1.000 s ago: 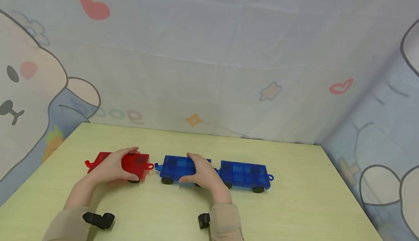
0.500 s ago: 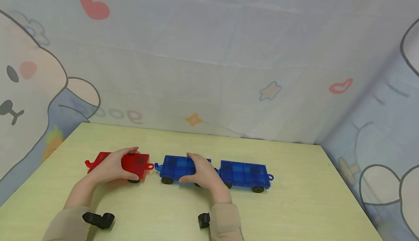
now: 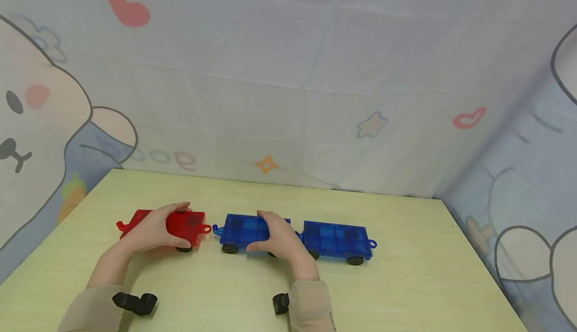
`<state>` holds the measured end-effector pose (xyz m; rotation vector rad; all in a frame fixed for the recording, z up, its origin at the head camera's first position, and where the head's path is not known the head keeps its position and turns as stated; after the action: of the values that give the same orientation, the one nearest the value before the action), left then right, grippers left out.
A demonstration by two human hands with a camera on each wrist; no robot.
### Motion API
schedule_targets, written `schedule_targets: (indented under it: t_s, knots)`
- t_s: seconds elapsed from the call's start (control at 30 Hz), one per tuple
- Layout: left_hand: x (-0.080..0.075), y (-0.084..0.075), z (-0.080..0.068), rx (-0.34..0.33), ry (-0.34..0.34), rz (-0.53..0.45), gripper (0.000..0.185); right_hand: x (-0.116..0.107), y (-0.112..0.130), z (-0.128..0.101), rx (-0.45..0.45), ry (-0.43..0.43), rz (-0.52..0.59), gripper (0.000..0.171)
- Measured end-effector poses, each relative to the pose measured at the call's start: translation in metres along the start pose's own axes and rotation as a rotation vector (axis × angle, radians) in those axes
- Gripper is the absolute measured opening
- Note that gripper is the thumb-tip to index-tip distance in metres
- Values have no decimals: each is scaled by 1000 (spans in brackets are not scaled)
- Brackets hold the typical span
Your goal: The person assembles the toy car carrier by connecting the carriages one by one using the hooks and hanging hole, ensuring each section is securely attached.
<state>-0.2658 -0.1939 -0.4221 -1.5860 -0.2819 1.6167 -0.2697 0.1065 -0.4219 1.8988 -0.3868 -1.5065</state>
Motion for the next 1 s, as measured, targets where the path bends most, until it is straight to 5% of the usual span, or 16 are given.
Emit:
schedule_targets:
  t_s: [1.0]
  knots:
    - [-4,-5,0,-15,-18,-59,96,0,0,-1,-10,0,0,89]
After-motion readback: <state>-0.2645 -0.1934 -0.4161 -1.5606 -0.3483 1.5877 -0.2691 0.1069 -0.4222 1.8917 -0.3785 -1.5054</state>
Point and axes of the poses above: each hand's wrist, its own z-axis towards the middle knuckle, its own x-axis out of the palm, y = z × x, the point moved 3 cm from there along z, towards the middle knuckle, and after that the axes turned 11 degrees about x, right-handed, at the moved point
